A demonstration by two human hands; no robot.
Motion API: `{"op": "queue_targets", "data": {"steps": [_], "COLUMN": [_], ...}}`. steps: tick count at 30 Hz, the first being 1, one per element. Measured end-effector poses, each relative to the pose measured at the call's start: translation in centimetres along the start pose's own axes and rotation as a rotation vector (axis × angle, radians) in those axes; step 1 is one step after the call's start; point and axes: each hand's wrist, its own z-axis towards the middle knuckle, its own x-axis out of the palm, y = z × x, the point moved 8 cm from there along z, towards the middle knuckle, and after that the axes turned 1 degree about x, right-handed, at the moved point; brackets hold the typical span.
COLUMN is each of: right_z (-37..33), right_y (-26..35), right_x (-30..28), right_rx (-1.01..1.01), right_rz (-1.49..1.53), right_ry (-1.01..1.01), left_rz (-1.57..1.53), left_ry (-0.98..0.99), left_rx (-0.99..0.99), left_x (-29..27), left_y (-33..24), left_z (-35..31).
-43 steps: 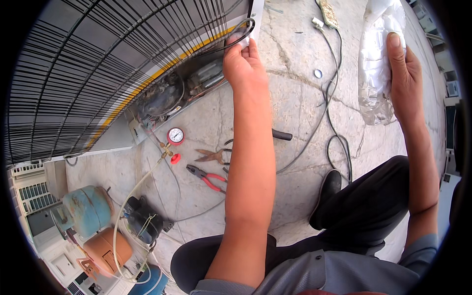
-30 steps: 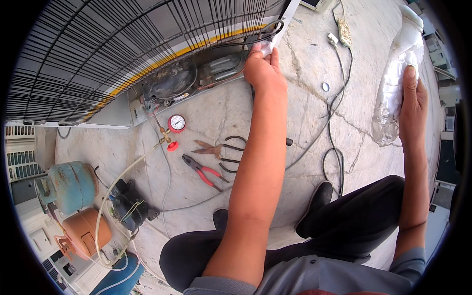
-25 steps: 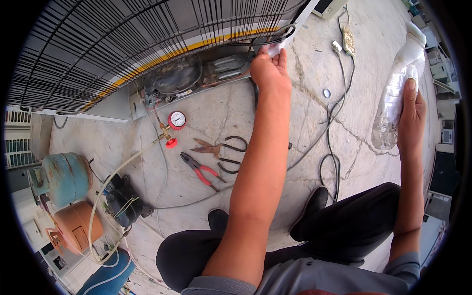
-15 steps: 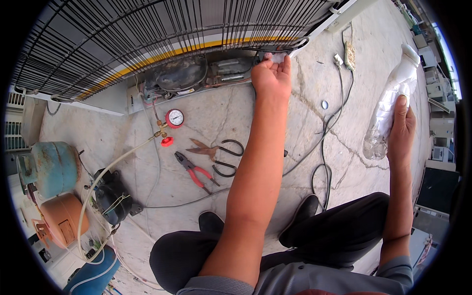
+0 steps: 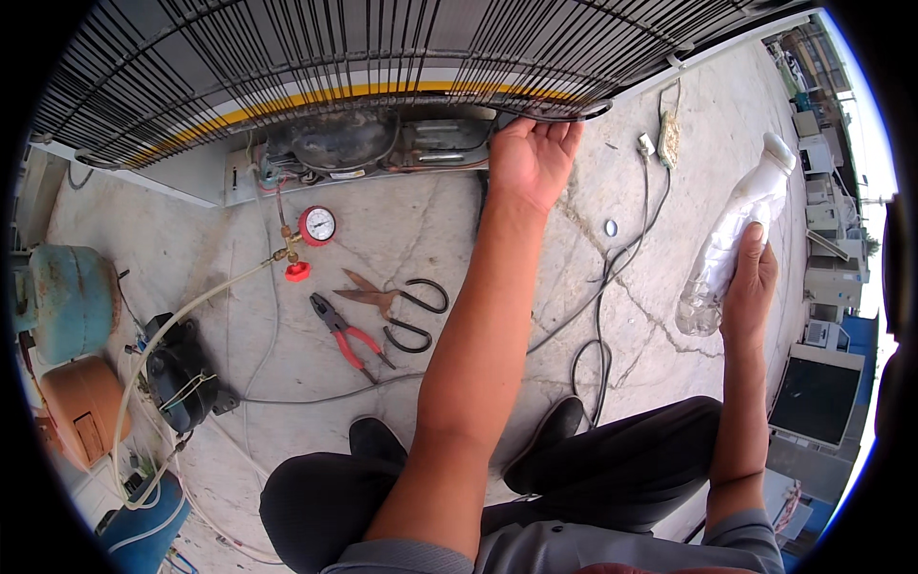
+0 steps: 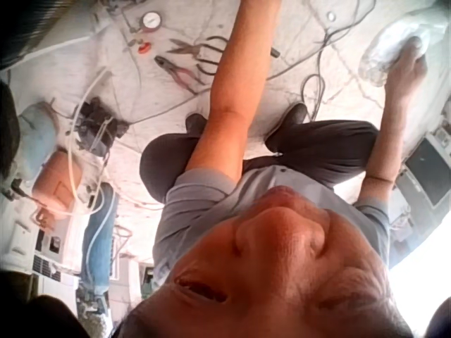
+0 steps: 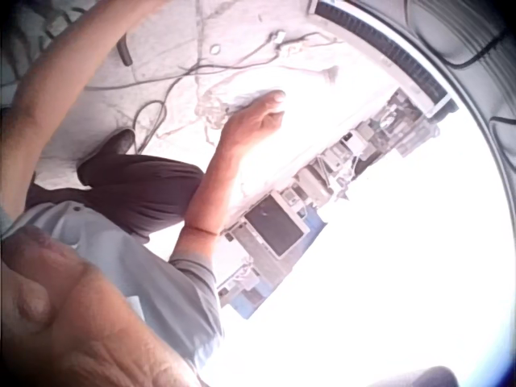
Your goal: The person cleans the interior of a commercial glass-door refrigerator using a white plastic bottle. They wipe the copper cooling coils and the white wire shelves with the bottle, moving from the top section down to the bottom. The person also wipes the exterior of the refrigerator door and the surrounding area.
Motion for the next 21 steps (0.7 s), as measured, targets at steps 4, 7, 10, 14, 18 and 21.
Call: {"op": "queue_targets", "data": {"steps": [4,7,10,14,18,21], "right_z": [0.15,0.22,0.23,0.23,0.28,0.30], "right_y": [-0.30,-0.54,-0.38,-0.37,-0.35,-0.29], "right_x": [0.01,0.03,0.23,0.49,0.62,0.71], "right_rx": [0.007,0.015,0.014,0.009,0.004,-0.008], "right_rz": [-0.014,-0.034,-0.044,-0.040,-0.054,-0.069], "right_ry": [0.013,0.025,0.021,0.027,0.024,0.030], "left_rz": [0.049,0.055,0.056,0.070,0.086,0.116], "left_ry": [0.074,0.084,0.075,0.085,0.083,0.082], "left_rx": [-0.008,-0.014,-0.017,-0.030,-0.016,0.003], "left_x": [-0.27,-0.42,-0.69,-0.60,-0.37,-0.20], "left_y": [-0.04,0.08,0.07,0.00,-0.02,-0.05], "left_z": [0.38,0.53,0.61,0.60,0.35,0.34]}}
